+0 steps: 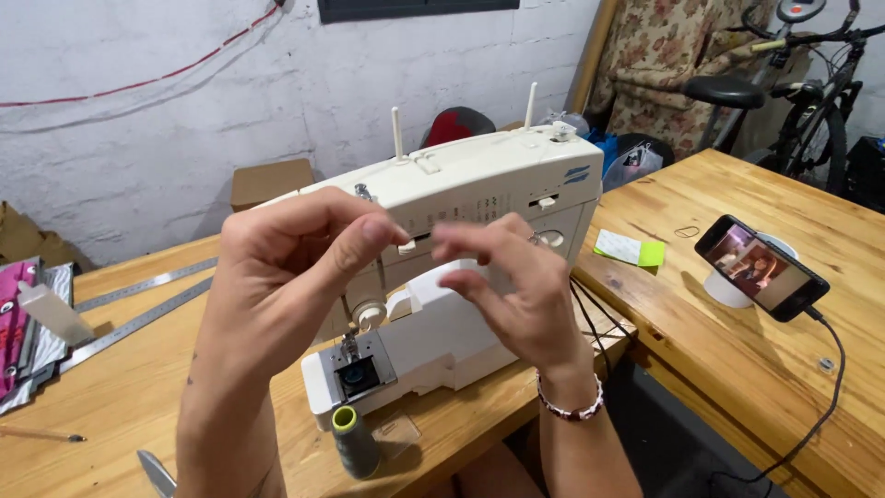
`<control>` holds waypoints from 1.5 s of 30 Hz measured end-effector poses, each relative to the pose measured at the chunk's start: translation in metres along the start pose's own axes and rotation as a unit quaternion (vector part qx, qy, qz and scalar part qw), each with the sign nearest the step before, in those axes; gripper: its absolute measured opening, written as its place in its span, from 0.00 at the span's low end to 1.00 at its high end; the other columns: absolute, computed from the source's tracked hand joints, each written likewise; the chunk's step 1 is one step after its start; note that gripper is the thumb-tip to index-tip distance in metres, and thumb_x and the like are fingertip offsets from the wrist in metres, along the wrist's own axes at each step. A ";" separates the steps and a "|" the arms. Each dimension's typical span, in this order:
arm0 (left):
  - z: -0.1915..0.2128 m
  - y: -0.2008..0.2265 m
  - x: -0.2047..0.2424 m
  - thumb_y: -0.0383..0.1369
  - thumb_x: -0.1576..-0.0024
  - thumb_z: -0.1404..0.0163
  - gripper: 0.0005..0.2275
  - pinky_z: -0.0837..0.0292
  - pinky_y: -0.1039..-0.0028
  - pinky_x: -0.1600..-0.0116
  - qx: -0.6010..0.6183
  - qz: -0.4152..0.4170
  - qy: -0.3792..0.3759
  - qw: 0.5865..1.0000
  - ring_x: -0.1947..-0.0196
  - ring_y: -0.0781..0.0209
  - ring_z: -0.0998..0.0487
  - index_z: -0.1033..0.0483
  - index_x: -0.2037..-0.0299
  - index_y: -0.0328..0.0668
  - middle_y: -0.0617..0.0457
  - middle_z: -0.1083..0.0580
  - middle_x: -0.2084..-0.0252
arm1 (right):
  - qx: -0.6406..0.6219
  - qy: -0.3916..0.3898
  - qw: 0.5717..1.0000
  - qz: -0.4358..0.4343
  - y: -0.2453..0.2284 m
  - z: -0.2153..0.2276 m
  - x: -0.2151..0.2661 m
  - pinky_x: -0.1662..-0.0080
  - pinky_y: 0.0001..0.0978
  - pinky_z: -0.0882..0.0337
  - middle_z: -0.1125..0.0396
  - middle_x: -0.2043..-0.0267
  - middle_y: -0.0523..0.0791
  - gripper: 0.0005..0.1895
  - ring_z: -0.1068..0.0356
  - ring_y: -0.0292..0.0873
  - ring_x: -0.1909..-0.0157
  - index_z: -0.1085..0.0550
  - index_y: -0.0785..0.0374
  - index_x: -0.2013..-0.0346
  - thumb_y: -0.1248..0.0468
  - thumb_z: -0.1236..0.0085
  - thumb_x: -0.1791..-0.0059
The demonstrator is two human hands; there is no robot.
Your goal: The person threads a sewing machine by guiding thread through the tension assembly and needle area. They use scissors to cut the thread and place it on the table. The person repeats the threading process multiple times while a smartphone plays a video nearby.
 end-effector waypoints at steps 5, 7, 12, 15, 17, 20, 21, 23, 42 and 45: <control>0.007 -0.003 -0.002 0.34 0.38 0.50 0.11 0.56 0.82 0.75 -0.004 0.018 0.017 1.000 0.81 0.74 0.47 0.20 0.65 0.36 0.61 0.36 0.80 | 0.084 0.048 0.993 0.070 0.019 0.022 -0.002 0.58 0.28 0.26 0.25 0.65 0.46 0.06 0.27 0.41 0.61 0.23 0.66 0.58 0.74 0.41 0.49; 0.011 -0.004 -0.001 0.35 0.37 0.51 0.11 0.59 0.82 0.78 -0.017 0.041 0.010 0.999 0.82 0.74 0.50 0.21 0.67 0.38 0.63 0.44 0.83 | 0.187 0.127 0.972 0.060 0.028 0.043 -0.011 0.62 0.23 0.22 0.25 0.63 0.52 0.07 0.24 0.44 0.63 0.23 0.70 0.60 0.82 0.43 0.45; 0.022 -0.012 -0.005 0.36 0.39 0.49 0.11 0.54 0.84 0.80 -0.030 0.094 -0.022 0.995 0.84 0.75 0.46 0.18 0.69 0.39 0.62 0.39 0.83 | 0.233 0.235 0.942 0.065 0.019 0.063 -0.024 0.56 0.35 0.28 0.27 0.61 0.54 0.02 0.29 0.48 0.60 0.23 0.75 0.60 0.77 0.40 0.42; 0.025 -0.013 -0.004 0.33 0.39 0.48 0.11 0.56 0.82 0.81 -0.022 0.127 -0.034 0.991 0.84 0.73 0.47 0.18 0.70 0.36 0.61 0.40 0.83 | 0.240 0.319 0.913 0.078 0.031 0.057 -0.006 0.58 0.37 0.32 0.29 0.64 0.54 0.06 0.32 0.49 0.61 0.24 0.75 0.61 0.72 0.42 0.43; 0.028 -0.013 -0.005 0.32 0.38 0.48 0.12 0.58 0.80 0.80 -0.016 0.131 -0.021 0.991 0.84 0.72 0.50 0.19 0.72 0.35 0.61 0.44 0.83 | 0.230 0.386 0.887 0.103 0.053 0.052 -0.002 0.59 0.37 0.33 0.29 0.65 0.54 0.08 0.33 0.49 0.62 0.25 0.74 0.62 0.68 0.44 0.43; 0.032 -0.020 -0.004 0.30 0.37 0.50 0.13 0.59 0.78 0.78 0.043 0.146 0.007 0.988 0.84 0.69 0.52 0.23 0.72 0.29 0.58 0.48 0.83 | 0.187 0.494 0.836 0.149 0.084 0.044 0.007 0.63 0.26 0.29 0.32 0.64 0.49 0.02 0.33 0.42 0.62 0.27 0.69 0.58 0.72 0.44 0.45; 0.033 -0.021 -0.004 0.31 0.37 0.49 0.13 0.55 0.78 0.77 0.018 0.167 0.025 0.986 0.83 0.68 0.52 0.23 0.72 0.30 0.57 0.48 0.83 | 0.185 0.519 0.819 0.158 0.088 0.040 0.007 0.63 0.26 0.30 0.34 0.64 0.49 0.01 0.34 0.42 0.62 0.27 0.69 0.59 0.74 0.45 0.45; 0.033 -0.023 -0.002 0.33 0.37 0.49 0.14 0.51 0.78 0.75 -0.005 0.191 0.037 0.981 0.83 0.67 0.51 0.23 0.72 0.30 0.56 0.47 0.83 | 0.189 0.543 0.802 0.164 0.093 0.032 0.012 0.62 0.27 0.31 0.35 0.65 0.48 0.02 0.35 0.42 0.62 0.27 0.69 0.59 0.75 0.47 0.46; 0.024 -0.027 -0.003 0.33 0.40 0.44 0.13 0.48 0.77 0.77 -0.114 0.184 0.060 0.974 0.80 0.66 0.47 0.16 0.73 0.31 0.53 0.43 0.83 | -0.032 0.673 0.738 0.033 0.145 0.085 -0.015 0.66 0.19 0.44 0.26 0.63 0.48 0.10 0.38 0.31 0.68 0.22 0.64 0.55 0.62 0.40 0.47; 0.018 -0.020 -0.004 0.33 0.40 0.45 0.11 0.54 0.78 0.79 -0.162 0.144 0.047 0.975 0.83 0.69 0.47 0.16 0.72 0.34 0.55 0.41 0.85 | -0.074 0.676 0.733 0.013 0.158 0.081 -0.019 0.69 0.17 0.44 0.25 0.63 0.49 0.10 0.42 0.30 0.72 0.22 0.64 0.54 0.62 0.42 0.47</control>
Point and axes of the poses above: each hand's wrist, its own x-axis away from the middle knuckle, its own z-axis out of the back of the hand, y = z × x, the point moved 1 cm from there along -x, towards the middle knuckle
